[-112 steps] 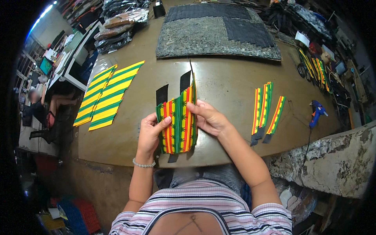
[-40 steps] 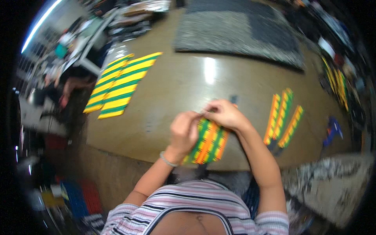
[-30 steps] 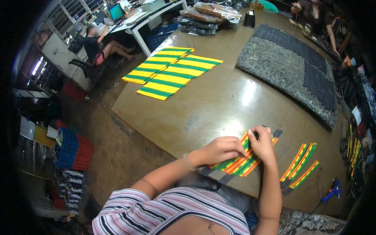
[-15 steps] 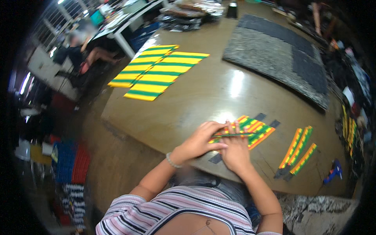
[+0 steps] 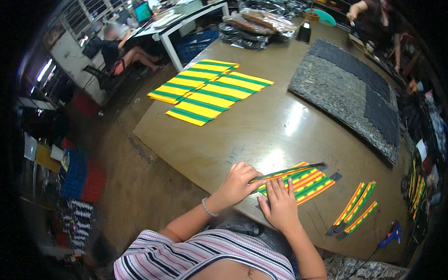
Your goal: The person assembles small rectangular pieces with green and yellow stripes by attaching black strips to their edges. They repeatedly pick up pieces, align and press the black strips, and place finished units on the table. The person briefly leaves the table to retrieve a power adapter from a bag and returns to continue assembling.
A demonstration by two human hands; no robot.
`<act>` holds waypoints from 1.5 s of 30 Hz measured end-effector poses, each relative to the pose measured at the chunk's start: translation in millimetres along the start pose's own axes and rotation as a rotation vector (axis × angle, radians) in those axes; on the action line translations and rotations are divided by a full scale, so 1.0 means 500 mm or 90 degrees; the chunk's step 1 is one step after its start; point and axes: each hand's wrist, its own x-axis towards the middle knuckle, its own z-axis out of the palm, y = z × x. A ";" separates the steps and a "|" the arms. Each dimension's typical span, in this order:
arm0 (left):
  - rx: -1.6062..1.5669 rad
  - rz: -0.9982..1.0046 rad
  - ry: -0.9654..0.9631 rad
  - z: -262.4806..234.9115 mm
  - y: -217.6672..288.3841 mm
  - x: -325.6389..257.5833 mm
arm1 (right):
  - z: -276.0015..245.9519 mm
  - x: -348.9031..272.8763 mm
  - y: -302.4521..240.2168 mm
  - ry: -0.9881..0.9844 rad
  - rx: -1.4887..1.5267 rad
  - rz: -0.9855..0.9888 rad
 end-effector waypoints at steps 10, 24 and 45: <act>-0.143 -0.049 -0.147 -0.035 -0.016 0.009 | -0.004 -0.005 0.004 -0.054 -0.037 0.000; -0.677 -0.323 0.076 -0.082 0.004 0.004 | -0.039 -0.003 -0.010 0.106 0.040 0.007; -0.153 -0.127 -0.130 0.076 0.130 0.105 | -0.194 -0.389 0.111 0.966 0.717 0.440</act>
